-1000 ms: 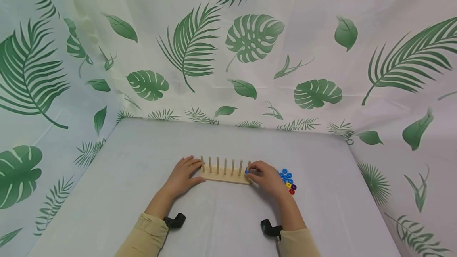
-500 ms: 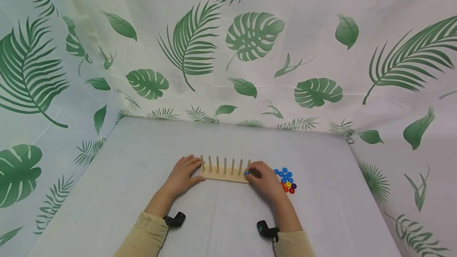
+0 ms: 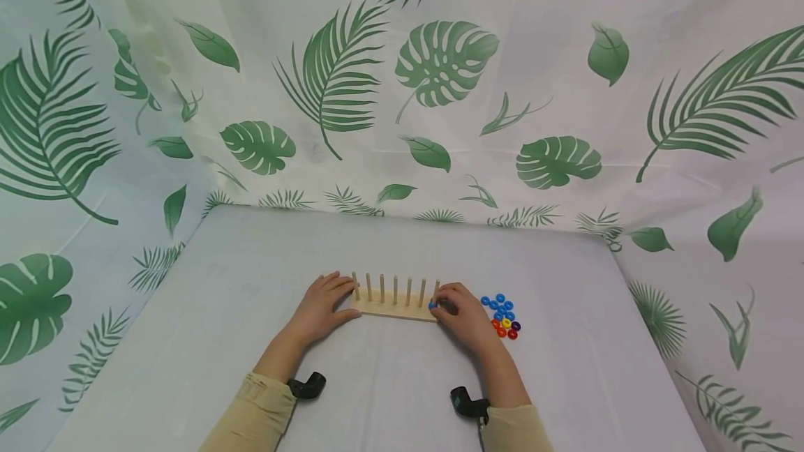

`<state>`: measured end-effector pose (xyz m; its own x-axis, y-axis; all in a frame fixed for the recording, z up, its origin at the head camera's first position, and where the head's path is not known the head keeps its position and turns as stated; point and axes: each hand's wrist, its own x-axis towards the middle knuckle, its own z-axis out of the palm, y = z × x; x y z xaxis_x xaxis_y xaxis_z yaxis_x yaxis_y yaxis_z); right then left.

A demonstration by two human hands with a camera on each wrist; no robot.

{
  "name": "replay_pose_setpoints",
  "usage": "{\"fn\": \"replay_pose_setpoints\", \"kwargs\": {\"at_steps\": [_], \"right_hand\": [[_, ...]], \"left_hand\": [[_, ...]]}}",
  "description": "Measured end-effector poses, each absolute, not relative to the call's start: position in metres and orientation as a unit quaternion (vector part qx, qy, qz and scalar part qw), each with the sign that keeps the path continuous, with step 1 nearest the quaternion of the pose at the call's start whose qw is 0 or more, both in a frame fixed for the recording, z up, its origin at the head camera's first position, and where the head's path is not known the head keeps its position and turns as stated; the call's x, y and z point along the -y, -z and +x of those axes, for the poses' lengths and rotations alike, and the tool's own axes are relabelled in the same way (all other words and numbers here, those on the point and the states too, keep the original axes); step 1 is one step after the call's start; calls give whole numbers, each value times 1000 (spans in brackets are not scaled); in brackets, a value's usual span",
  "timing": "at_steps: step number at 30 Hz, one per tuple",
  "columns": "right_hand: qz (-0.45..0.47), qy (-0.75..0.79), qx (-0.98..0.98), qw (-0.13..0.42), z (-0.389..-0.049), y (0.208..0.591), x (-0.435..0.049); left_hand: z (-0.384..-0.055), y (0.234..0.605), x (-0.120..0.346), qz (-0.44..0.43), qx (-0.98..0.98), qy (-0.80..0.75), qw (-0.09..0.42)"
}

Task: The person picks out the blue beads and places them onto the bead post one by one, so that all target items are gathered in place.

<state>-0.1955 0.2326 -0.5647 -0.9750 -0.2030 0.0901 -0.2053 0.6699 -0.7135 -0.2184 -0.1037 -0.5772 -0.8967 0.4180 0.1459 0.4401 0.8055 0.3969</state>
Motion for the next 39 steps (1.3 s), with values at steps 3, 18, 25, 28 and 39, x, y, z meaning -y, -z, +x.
{"fn": "replay_pose_setpoints", "kwargs": {"at_steps": [3,18,25,28,39], "right_hand": [[110,-385,916,3,-195,565,-233],[106,-372,922,-26,-194,556,-231],[108,-359,926,-51,-192,541,-238],[97,-364,925,-52,-189,530,-244],[57,-359,930,-45,-185,494,-290]], "left_hand": [[-218,578,104,-227,949,217,27],[-220,580,103,-233,949,212,37],[-220,580,102,-234,949,209,38],[-220,580,102,-236,948,210,39],[-220,580,105,-233,949,208,34]]}}
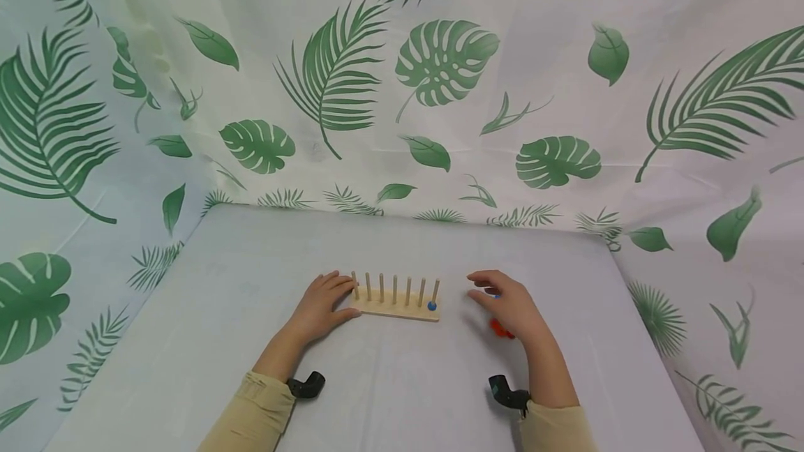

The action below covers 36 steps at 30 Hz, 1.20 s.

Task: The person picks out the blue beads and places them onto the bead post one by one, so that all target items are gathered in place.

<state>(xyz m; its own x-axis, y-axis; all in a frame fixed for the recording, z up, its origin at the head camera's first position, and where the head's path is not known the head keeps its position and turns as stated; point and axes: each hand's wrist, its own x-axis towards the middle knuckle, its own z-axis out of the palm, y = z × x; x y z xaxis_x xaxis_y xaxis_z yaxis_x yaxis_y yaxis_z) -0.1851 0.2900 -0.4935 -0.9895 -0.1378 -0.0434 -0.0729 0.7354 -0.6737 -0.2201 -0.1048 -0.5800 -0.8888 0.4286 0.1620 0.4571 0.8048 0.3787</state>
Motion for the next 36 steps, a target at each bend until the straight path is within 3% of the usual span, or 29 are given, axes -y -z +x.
{"fn": "replay_pose_setpoints", "kwargs": {"at_steps": [8,17,28,36], "right_hand": [[-11,343,-936,75,-182,491,-326],[24,329,-940,86,-183,516,-357],[29,343,-933,102,-186,538,-367],[-1,332,-939,83,-186,544,-369]], "left_hand": [[-220,582,106,-234,950,203,39],[-220,580,107,-233,949,208,31],[-219,578,106,-234,949,210,36],[-219,577,105,-228,950,210,31]]}}
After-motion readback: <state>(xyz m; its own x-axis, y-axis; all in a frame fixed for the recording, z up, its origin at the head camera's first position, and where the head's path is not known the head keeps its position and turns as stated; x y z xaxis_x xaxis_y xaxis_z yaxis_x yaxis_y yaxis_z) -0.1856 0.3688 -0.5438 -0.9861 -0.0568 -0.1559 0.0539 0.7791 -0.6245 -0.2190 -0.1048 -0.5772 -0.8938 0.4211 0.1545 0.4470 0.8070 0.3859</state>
